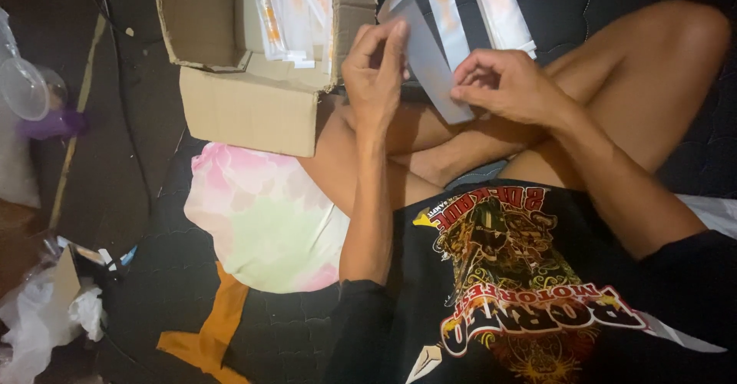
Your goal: Sorting and packing individual snack packets from a cardboard box while sitting on the floor.
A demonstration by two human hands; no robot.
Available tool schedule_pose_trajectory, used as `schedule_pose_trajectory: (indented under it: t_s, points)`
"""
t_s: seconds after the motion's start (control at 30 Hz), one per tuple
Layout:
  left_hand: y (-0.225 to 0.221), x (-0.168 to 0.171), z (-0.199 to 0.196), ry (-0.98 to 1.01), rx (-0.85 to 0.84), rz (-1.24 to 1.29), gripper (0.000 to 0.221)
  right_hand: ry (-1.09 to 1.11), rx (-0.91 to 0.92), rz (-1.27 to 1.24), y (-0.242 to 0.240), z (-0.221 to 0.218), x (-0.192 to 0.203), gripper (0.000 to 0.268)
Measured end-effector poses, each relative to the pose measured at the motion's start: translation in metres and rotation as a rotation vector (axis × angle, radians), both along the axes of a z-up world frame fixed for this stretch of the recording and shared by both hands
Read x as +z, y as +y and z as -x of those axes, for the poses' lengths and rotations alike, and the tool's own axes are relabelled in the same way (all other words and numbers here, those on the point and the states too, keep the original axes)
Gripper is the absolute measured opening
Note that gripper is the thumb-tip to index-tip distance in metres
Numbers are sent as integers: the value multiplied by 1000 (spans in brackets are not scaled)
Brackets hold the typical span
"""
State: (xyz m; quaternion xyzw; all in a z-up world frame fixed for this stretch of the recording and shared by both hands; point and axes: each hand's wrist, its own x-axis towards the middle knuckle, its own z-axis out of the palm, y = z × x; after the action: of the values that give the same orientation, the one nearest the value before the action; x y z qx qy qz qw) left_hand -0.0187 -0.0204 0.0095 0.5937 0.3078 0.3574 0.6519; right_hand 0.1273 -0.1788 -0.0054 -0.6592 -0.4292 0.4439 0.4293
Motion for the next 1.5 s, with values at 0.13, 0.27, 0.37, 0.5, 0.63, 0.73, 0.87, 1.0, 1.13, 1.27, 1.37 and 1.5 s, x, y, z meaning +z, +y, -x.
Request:
schedule_pose_trajectory:
  t_s: [0.13,0.27,0.37,0.5,0.63,0.73,0.87,1.0,1.13,1.27,1.37,1.5]
  points:
    - [1,-7,2,-26,-13,52,19,68,-27,69,-4,-6,-14,18]
    - [5,-35,2,-152,57,156,22,480,-382,-72,-7,-22,-29,20]
    - [-5,-49,-1,-281,99,219,21,1068,-617,-174,-3,-16,-44,50]
    - [-43,-80,-13,-264,126,288,18,1015,-552,-194,13,3,-46,46]
    - [-67,-102,-10,-244,52,339,17,826,-607,-226,31,0,-52,35]
    - [-65,-96,-8,-176,-19,335,19,699,-537,-210,34,-13,-58,52]
    - [-51,-95,-4,194,-100,104,31,163,-408,-216,40,-40,-83,46]
    - [-39,-153,-16,350,-36,-73,39,9,-366,13,46,-58,-136,21]
    - [-33,-205,-41,418,-31,-161,39,-331,-369,6,48,-51,-152,16]
    - [-32,-216,-60,575,-28,-133,52,-577,-330,-22,55,-47,-144,18]
    - [-31,-217,-65,613,-42,-151,54,-613,-293,56,58,-44,-142,20]
    - [-30,-231,-65,613,-25,-202,50,-644,-292,90,57,-39,-146,23]
